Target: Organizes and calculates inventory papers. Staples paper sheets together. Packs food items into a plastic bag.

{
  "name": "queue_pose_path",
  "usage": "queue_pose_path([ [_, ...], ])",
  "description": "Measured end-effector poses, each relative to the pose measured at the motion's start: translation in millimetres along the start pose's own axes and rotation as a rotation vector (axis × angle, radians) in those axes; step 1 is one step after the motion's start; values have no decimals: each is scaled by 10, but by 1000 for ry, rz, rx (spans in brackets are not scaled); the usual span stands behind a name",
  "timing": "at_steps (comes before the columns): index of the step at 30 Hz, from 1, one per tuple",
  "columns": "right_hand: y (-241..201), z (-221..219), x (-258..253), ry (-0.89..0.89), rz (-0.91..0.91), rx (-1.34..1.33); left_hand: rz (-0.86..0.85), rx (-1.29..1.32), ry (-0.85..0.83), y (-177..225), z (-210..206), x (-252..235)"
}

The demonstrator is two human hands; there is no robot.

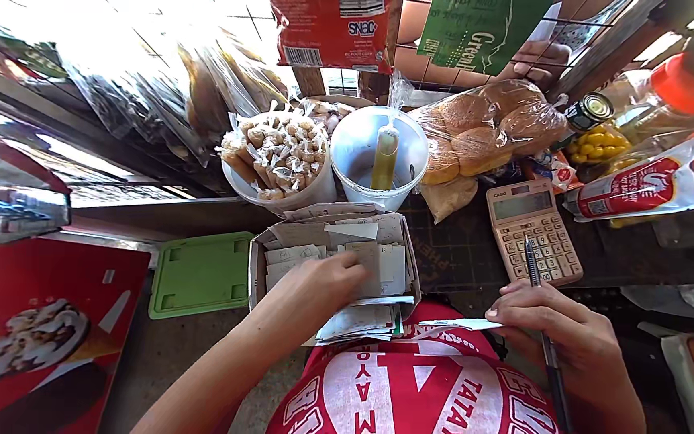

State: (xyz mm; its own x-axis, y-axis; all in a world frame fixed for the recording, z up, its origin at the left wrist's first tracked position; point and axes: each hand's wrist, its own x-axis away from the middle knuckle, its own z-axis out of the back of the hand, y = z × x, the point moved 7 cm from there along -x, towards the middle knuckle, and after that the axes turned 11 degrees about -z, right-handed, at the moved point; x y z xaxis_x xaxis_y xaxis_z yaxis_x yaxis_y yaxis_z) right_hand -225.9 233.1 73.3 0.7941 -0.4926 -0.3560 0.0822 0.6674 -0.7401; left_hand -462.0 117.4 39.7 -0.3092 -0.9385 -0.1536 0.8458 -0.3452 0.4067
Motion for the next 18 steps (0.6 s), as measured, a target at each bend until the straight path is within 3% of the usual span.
queue_pose_path([
  [3,-2,12,31,18,-6,8,-40,-130,-108,27,-95,-114],
  [9,27,-8,79,2,-10,-18,75,-142,-116,-42,-175,-128],
  [18,-213,-554,-169,-509,187,36,117,-24,-166,-92,-180,-96],
])
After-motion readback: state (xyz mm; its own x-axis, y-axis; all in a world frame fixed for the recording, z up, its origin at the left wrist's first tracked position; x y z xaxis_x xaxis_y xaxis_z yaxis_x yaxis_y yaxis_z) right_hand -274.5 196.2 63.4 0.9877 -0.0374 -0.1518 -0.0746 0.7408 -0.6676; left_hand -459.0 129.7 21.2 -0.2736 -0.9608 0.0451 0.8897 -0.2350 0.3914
